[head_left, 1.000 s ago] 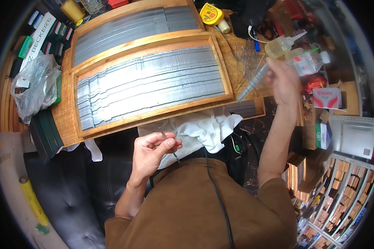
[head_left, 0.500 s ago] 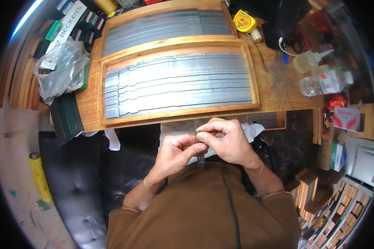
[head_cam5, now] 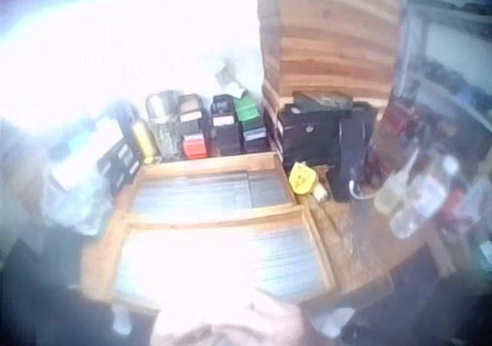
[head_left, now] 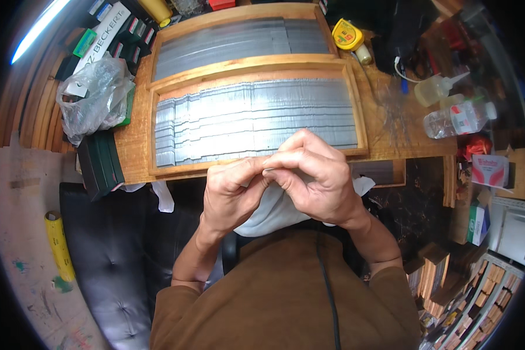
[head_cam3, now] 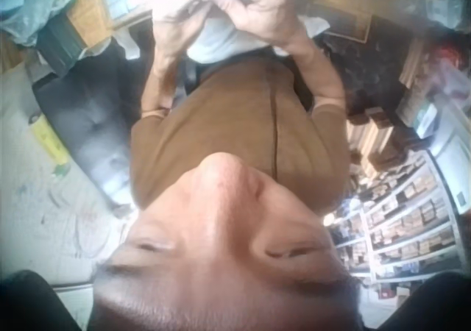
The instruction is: The person picks up small metal strips from a wooden tray and joins them end-to-end by hand to form a longer strip. The person repeatedly wipes the joined strip with a white cloth and places the assembled strip back into the tray.
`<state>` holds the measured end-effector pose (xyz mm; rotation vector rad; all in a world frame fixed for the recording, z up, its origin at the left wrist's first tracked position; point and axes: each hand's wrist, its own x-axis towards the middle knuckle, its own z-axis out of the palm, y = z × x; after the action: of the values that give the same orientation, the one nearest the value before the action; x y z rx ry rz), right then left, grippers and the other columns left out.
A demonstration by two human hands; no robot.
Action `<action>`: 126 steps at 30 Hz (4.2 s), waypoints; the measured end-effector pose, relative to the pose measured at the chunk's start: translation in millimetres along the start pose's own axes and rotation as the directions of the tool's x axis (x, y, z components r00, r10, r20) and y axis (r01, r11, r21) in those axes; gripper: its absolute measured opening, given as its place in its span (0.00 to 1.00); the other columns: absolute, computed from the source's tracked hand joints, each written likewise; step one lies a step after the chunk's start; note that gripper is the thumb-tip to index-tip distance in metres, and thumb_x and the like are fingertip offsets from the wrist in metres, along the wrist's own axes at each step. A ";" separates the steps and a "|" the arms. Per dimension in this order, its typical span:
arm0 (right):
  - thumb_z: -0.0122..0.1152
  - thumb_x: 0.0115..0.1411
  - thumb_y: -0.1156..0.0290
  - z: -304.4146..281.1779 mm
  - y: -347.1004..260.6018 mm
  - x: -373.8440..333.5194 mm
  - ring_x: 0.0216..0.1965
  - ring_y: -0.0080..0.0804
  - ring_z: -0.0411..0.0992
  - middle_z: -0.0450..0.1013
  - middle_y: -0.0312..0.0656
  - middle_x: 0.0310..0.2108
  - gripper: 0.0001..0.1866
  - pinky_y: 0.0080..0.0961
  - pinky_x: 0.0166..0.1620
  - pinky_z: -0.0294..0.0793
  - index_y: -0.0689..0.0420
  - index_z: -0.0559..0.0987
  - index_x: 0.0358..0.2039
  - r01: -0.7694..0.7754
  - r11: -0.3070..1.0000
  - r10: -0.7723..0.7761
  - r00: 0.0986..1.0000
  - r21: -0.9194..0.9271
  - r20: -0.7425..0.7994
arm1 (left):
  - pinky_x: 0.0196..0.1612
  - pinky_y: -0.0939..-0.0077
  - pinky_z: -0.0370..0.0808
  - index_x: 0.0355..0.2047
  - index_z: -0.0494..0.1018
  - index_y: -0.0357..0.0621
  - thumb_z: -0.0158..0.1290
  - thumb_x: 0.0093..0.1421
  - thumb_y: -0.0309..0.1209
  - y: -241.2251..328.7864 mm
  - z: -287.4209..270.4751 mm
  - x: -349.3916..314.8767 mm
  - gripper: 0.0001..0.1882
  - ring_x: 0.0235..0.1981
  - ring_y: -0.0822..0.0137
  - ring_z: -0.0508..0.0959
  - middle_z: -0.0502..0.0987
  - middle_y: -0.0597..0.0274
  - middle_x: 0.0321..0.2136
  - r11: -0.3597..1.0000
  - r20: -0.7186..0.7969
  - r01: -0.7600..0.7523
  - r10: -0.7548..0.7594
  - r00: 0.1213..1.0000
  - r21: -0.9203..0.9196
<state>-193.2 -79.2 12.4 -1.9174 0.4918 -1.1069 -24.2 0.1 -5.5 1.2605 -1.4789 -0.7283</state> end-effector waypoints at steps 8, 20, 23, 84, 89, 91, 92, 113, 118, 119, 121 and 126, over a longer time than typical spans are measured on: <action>0.69 0.64 0.77 15.8 15.4 -65.1 0.25 0.17 0.76 0.79 0.38 0.30 0.09 0.16 0.27 0.76 0.70 0.82 0.42 -0.710 0.555 0.705 0.678 0.432 0.209 | 0.34 0.79 0.82 0.42 0.82 0.31 0.63 0.67 0.25 -11.2 6.8 -40.2 0.08 0.32 0.69 0.85 0.86 0.53 0.32 0.500 0.485 0.725 -0.539 0.689 -0.473; 0.70 0.65 0.77 22.0 34.0 -81.1 0.26 0.20 0.78 0.79 0.41 0.29 0.11 0.18 0.25 0.81 0.72 0.81 0.43 -0.757 0.404 0.737 0.602 0.514 0.307 | 0.35 0.84 0.79 0.45 0.82 0.34 0.62 0.68 0.27 -31.9 19.2 -62.6 0.09 0.36 0.74 0.86 0.87 0.57 0.34 0.473 0.473 0.772 -0.611 0.635 -0.426; 0.69 0.65 0.77 22.7 36.1 -82.1 0.26 0.21 0.78 0.79 0.42 0.29 0.11 0.18 0.25 0.81 0.72 0.81 0.42 -0.758 0.409 0.733 0.605 0.509 0.312 | 0.35 0.84 0.78 0.45 0.82 0.34 0.62 0.68 0.27 -34.0 23.1 -66.9 0.09 0.35 0.75 0.85 0.86 0.58 0.34 0.467 0.442 0.731 -0.588 0.677 -0.498; 0.66 0.67 0.75 28.6 34.9 -85.1 0.24 0.21 0.75 0.76 0.39 0.28 0.08 0.17 0.25 0.76 0.69 0.82 0.39 -0.764 0.335 0.755 0.568 0.552 0.328 | 0.30 0.82 0.80 0.41 0.81 0.35 0.61 0.67 0.26 -32.4 13.6 -56.8 0.06 0.34 0.69 0.87 0.86 0.55 0.32 0.386 0.499 0.797 -0.629 0.596 -0.465; 0.65 0.68 0.77 27.1 37.7 -89.4 0.29 0.24 0.77 0.74 0.38 0.32 0.09 0.19 0.27 0.80 0.69 0.83 0.44 -0.750 0.360 0.718 0.602 0.555 0.348 | 0.31 0.82 0.79 0.41 0.81 0.35 0.62 0.67 0.26 -33.2 15.9 -60.3 0.06 0.34 0.70 0.86 0.86 0.56 0.33 0.412 0.480 0.767 -0.607 0.634 -0.492; 0.65 0.68 0.77 27.2 37.5 -90.0 0.30 0.24 0.77 0.74 0.38 0.33 0.08 0.19 0.27 0.80 0.69 0.83 0.44 -0.742 0.374 0.712 0.614 0.557 0.341 | 0.32 0.82 0.80 0.42 0.81 0.34 0.62 0.67 0.25 -33.5 16.5 -61.4 0.06 0.34 0.70 0.86 0.86 0.55 0.33 0.425 0.474 0.762 -0.604 0.641 -0.488; 0.65 0.68 0.77 27.3 37.4 -90.4 0.30 0.24 0.77 0.74 0.39 0.33 0.08 0.19 0.27 0.81 0.69 0.83 0.44 -0.738 0.381 0.708 0.620 0.557 0.337 | 0.33 0.82 0.80 0.42 0.81 0.34 0.62 0.67 0.25 -33.9 16.8 -62.3 0.07 0.34 0.70 0.86 0.86 0.55 0.33 0.432 0.471 0.760 -0.602 0.644 -0.486; 0.67 0.64 0.75 -69.3 -18.7 81.5 0.33 0.29 0.82 0.84 0.42 0.33 0.06 0.25 0.39 0.81 0.62 0.88 0.38 -0.285 0.953 0.300 0.934 -0.098 0.193 | 0.53 0.65 0.81 0.74 0.53 0.34 0.70 0.60 0.35 12.8 18.0 21.4 0.50 0.49 0.56 0.84 0.82 0.42 0.51 0.982 0.006 0.119 -0.119 0.993 -0.144; 0.67 0.67 0.66 -128.4 72.4 217.0 0.37 0.23 0.82 0.84 0.40 0.37 0.13 0.21 0.40 0.84 0.60 0.87 0.46 -0.277 0.919 0.282 0.959 -0.282 -0.024 | 0.62 0.52 0.72 0.61 0.68 0.28 0.68 0.60 0.36 2.1 -7.3 81.4 0.35 0.56 0.39 0.76 0.75 0.36 0.54 0.894 0.206 -0.278 0.216 0.954 0.352; 0.68 0.66 0.66 -126.7 92.7 235.0 0.37 0.23 0.82 0.84 0.41 0.37 0.13 0.21 0.40 0.84 0.61 0.87 0.46 -0.329 0.898 0.342 0.940 -0.290 -0.008 | 0.64 0.52 0.70 0.61 0.67 0.28 0.67 0.61 0.37 -4.6 -6.3 90.9 0.35 0.58 0.39 0.75 0.74 0.35 0.56 0.847 0.247 -0.336 0.252 0.936 0.411; 0.70 0.65 0.67 -114.0 136.1 258.5 0.36 0.24 0.82 0.84 0.42 0.36 0.13 0.22 0.38 0.85 0.62 0.87 0.45 -0.424 0.836 0.451 0.893 -0.348 -0.004 | 0.70 0.49 0.63 0.62 0.67 0.26 0.60 0.66 0.45 -14.8 -0.6 109.2 0.35 0.65 0.39 0.69 0.69 0.33 0.62 0.766 0.349 -0.387 0.226 0.909 0.513; 0.73 0.61 0.71 -102.1 193.3 273.1 0.25 0.26 0.79 0.83 0.43 0.31 0.10 0.22 0.31 0.83 0.66 0.87 0.36 -0.578 0.650 0.649 0.760 -0.493 -0.036 | 0.74 0.48 0.57 0.65 0.63 0.26 0.51 0.70 0.54 -39.8 19.2 158.8 0.41 0.71 0.38 0.63 0.64 0.33 0.67 0.680 0.449 -0.447 0.191 0.873 0.581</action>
<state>-120.0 -421.2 18.8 -1.9668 1.3294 -0.3973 -18.8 -164.5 1.7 1.3581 -2.3417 -0.1531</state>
